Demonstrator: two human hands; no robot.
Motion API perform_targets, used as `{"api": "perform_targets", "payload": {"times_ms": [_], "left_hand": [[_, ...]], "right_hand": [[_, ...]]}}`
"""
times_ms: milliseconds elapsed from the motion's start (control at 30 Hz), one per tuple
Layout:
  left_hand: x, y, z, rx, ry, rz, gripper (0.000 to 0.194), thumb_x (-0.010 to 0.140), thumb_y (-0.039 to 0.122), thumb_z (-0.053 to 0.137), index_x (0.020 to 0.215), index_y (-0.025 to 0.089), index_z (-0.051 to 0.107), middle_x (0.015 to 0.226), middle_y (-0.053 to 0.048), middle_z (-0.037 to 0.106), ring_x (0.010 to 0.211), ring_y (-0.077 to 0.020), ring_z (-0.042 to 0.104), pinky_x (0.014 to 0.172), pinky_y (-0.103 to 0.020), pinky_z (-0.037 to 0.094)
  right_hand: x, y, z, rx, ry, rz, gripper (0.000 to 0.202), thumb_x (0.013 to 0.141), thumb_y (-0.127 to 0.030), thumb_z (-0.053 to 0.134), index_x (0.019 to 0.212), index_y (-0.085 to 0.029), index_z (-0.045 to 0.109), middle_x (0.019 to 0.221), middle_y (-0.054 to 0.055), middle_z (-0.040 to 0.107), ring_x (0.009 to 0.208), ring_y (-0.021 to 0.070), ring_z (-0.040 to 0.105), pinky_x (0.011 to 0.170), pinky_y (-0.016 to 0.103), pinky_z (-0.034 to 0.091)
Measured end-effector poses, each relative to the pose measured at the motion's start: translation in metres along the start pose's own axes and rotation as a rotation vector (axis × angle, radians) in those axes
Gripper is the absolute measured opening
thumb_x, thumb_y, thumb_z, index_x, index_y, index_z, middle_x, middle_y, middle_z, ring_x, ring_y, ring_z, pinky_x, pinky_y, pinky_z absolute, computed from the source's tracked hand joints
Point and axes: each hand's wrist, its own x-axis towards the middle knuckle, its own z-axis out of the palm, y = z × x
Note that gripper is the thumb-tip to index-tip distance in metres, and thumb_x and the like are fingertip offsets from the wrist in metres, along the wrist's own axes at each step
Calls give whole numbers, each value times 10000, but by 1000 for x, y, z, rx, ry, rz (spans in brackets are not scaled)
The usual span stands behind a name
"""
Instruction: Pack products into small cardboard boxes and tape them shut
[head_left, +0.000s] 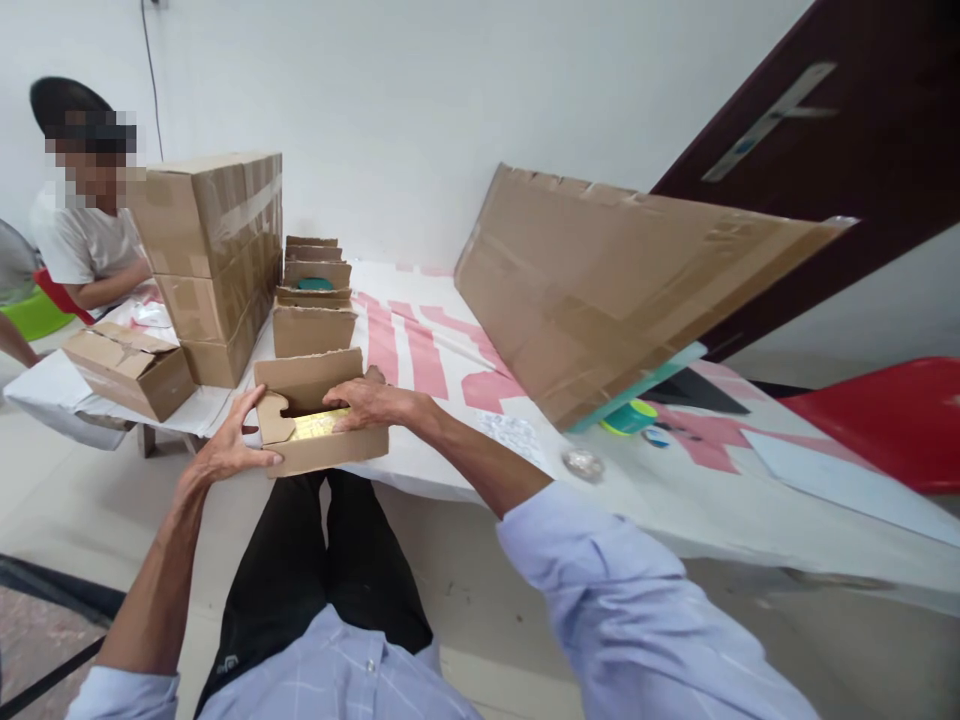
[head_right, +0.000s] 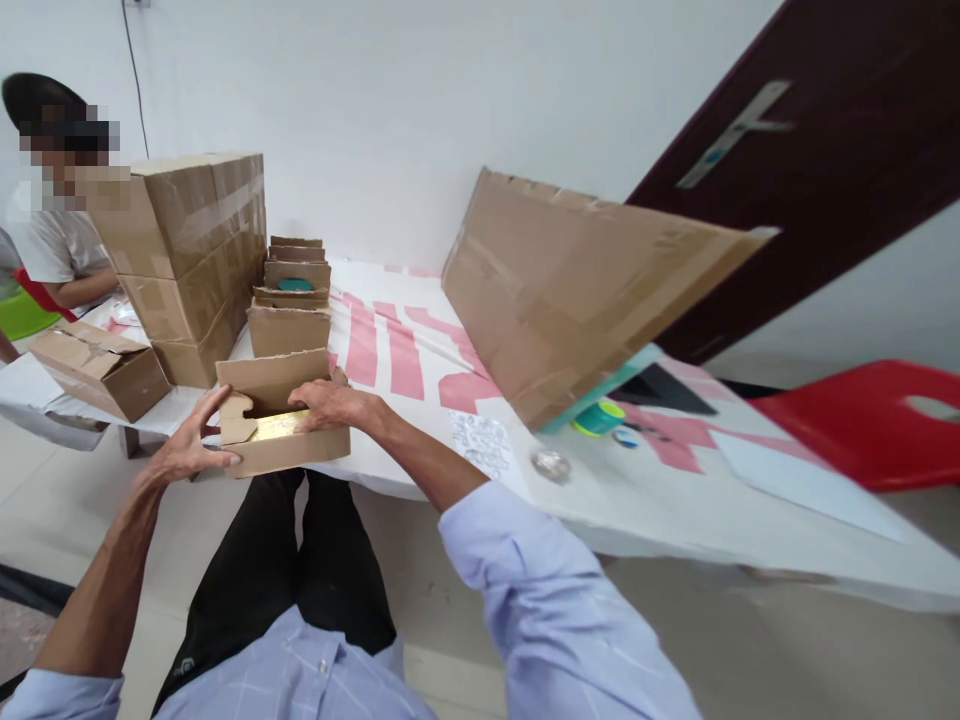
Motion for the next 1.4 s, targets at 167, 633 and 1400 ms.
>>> {"api": "perform_targets", "payload": {"times_ms": [167,633,1400], "left_hand": [[9,-3,3,-52,-17,24,1209,641,538,953,1658,288,348,1693,-189,326,1546,-472,361,1111,-579,533],[38,-8,0,-191,-44,-34,1236,634,451,951,1673,280,304,1714,-194,339,1532,-458,411,1142,-598,505],[62,120,14,-457,151,100,788,746,541,898,1412,208,642,1393,-140,722,1312,-378,667,1018,-445,600]], "right_hand": [[-2,9,-3,99,-45,-10,501,850,-332,759,1331,-201,705,1377,135,714,1249,338,664,1041,425,496],[-27,35,-7,93,398,-152,402,1043,-375,510,1373,-203,663,1368,157,690,1262,302,634,1113,504,493],[-55,8,-49,838,957,-145,677,855,-820,624,1059,-192,774,989,68,765,919,253,706,779,357,594]]}}
